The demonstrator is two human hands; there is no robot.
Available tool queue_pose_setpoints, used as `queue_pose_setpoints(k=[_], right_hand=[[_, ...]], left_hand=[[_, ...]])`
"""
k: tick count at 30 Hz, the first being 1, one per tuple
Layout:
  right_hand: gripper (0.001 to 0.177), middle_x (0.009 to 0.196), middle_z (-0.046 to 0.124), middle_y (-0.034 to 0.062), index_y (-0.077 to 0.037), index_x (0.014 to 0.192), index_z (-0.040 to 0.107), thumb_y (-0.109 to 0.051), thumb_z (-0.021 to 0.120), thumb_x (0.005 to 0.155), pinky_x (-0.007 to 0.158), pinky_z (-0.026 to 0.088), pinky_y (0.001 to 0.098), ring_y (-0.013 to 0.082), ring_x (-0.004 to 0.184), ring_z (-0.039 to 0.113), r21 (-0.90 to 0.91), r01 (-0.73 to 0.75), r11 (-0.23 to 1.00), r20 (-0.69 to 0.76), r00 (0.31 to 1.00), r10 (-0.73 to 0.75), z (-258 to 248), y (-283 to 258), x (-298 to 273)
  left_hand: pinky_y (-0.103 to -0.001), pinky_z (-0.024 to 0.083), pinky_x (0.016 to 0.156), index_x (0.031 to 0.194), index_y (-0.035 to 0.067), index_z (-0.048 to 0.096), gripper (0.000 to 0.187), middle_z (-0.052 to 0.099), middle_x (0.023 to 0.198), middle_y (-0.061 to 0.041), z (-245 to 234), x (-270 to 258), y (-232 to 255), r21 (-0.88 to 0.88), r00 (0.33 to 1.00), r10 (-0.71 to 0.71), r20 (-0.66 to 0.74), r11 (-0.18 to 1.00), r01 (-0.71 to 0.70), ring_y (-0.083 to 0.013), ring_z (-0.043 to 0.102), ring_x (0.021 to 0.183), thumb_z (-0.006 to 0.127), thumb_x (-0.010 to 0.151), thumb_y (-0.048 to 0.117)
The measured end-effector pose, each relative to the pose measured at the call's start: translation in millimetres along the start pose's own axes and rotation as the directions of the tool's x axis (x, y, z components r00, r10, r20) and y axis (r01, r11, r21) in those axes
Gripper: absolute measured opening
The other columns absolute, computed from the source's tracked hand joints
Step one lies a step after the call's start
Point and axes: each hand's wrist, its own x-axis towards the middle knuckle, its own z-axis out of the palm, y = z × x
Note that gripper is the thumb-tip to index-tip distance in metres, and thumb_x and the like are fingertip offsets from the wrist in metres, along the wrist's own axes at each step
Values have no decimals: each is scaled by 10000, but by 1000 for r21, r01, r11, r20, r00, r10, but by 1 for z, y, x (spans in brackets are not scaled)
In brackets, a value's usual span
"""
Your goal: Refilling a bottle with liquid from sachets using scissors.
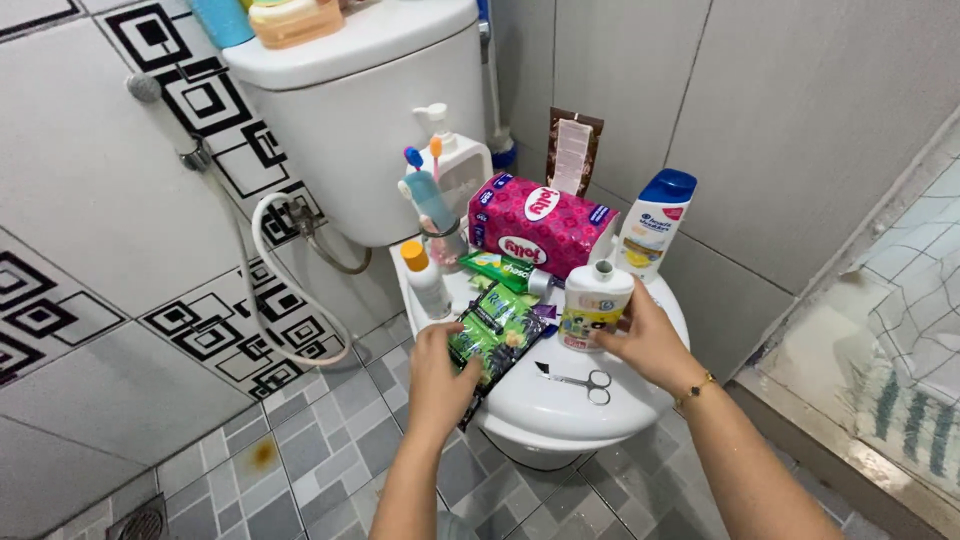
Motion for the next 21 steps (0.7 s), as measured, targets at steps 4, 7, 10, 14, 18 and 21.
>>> queue_pose_setpoints(k=[4, 7, 10, 14, 18, 21], right_hand=[[992, 1452, 521, 152, -174, 1512, 280, -21, 807, 686, 1165, 417, 426, 295, 1379, 518, 108, 12, 994, -26, 1000, -9, -3, -12, -10], [1229, 1497, 397, 185, -189, 1605, 153, -15, 854, 611, 1132, 379, 467, 324, 1387, 428, 96, 75, 993, -113, 992, -64, 5, -2, -29], [803, 1440, 479, 211, -73, 1485, 332, -35, 722, 783, 1051, 497, 495, 322, 1324, 514, -29, 228, 973, -498, 841, -212, 29, 26, -57], [290, 1185, 673, 73, -103, 1147, 637, -49, 619, 863, 844, 573, 401, 248, 1035, 686, -368, 42, 929, -140, 985, -100, 48, 9, -78], [353, 1143, 678, 43, -131, 1077, 696, -37, 645, 741, 875, 553, 399, 285, 1039, 666, -647, 358, 673, 164, 927, -336, 44, 0, -73], [437, 1218, 664, 21, -217, 1233, 676, -83, 637, 819, 860, 565, 382, 265, 1038, 668, -720, 263, 643, 284, 956, -73, 32, -21, -65]], left_hand=[[-462, 376, 1089, 1273, 83, 564, 614, 548, 1323, -169, 4, -26, -30, 73, 968, -245, -47, 966, 248, -387, 486, 1269, 824, 727, 187], [-464, 345, 1104, 1346, 79, 516, 679, 494, 1375, -195, 18, -44, -71, -1, 922, -355, -152, 933, 359, -381, 463, 1296, 819, 746, 180], [-420, 405, 1104, 1417, 103, 461, 683, 493, 1404, -155, 29, -58, -107, -598, 710, -704, -28, 581, 552, -303, 513, 1307, 753, 810, 219], [-446, 424, 1033, 1476, 136, 406, 724, 528, 1405, -127, 31, -59, -97, -649, 502, -855, 125, 312, 694, -283, 498, 1295, 708, 824, 222], [-453, 453, 973, 1465, 145, 356, 791, 545, 1363, -102, 50, -64, -109, -588, 532, -841, 100, 381, 713, -266, 552, 1218, 743, 780, 216], [-469, 445, 984, 1245, 61, 618, 486, 624, 1210, -157, 34, -60, -80, 78, 891, -269, -366, 945, 317, -309, 574, 1148, 755, 855, 316]])
